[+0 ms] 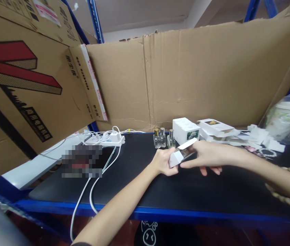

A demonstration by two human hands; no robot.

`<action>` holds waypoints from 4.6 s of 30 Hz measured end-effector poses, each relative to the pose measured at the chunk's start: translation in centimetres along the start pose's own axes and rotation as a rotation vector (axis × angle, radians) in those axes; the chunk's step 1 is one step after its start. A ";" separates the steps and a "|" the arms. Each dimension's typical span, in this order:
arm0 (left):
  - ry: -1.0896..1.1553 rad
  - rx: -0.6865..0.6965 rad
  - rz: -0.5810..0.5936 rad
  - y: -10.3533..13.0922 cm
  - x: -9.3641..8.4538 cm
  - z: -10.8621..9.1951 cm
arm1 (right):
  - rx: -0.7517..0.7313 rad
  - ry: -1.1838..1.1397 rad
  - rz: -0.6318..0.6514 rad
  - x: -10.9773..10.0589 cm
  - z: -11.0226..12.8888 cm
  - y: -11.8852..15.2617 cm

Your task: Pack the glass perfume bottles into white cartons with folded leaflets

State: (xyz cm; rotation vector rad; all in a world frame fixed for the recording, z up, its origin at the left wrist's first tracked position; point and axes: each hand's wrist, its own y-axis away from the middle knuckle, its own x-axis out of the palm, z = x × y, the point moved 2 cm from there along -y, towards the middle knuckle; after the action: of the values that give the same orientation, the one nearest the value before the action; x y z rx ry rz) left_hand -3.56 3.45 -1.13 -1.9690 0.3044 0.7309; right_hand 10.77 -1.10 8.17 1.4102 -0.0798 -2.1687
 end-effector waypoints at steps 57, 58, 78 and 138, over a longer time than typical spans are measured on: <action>0.330 -0.059 -0.064 0.6 0.1 0.8 | -0.522 0.348 -0.813 -3.0 -4.6 4.1; 0.329 -0.054 -0.062 0.6 0.0 0.8 | -0.447 0.338 -0.790 -2.9 -5.5 3.8; 0.172 -0.001 -0.075 0.8 0.4 0.3 | -0.431 0.142 -0.634 2.9 -3.7 4.2; -0.076 -0.129 0.031 0.2 0.5 0.6 | -0.118 -0.315 -0.412 -0.3 -2.1 0.7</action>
State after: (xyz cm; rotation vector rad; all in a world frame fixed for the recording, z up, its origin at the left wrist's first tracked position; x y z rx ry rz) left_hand -3.53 3.96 -1.75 -2.0562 0.2477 0.8615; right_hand 13.00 -1.05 7.68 1.0789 0.2408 -2.6706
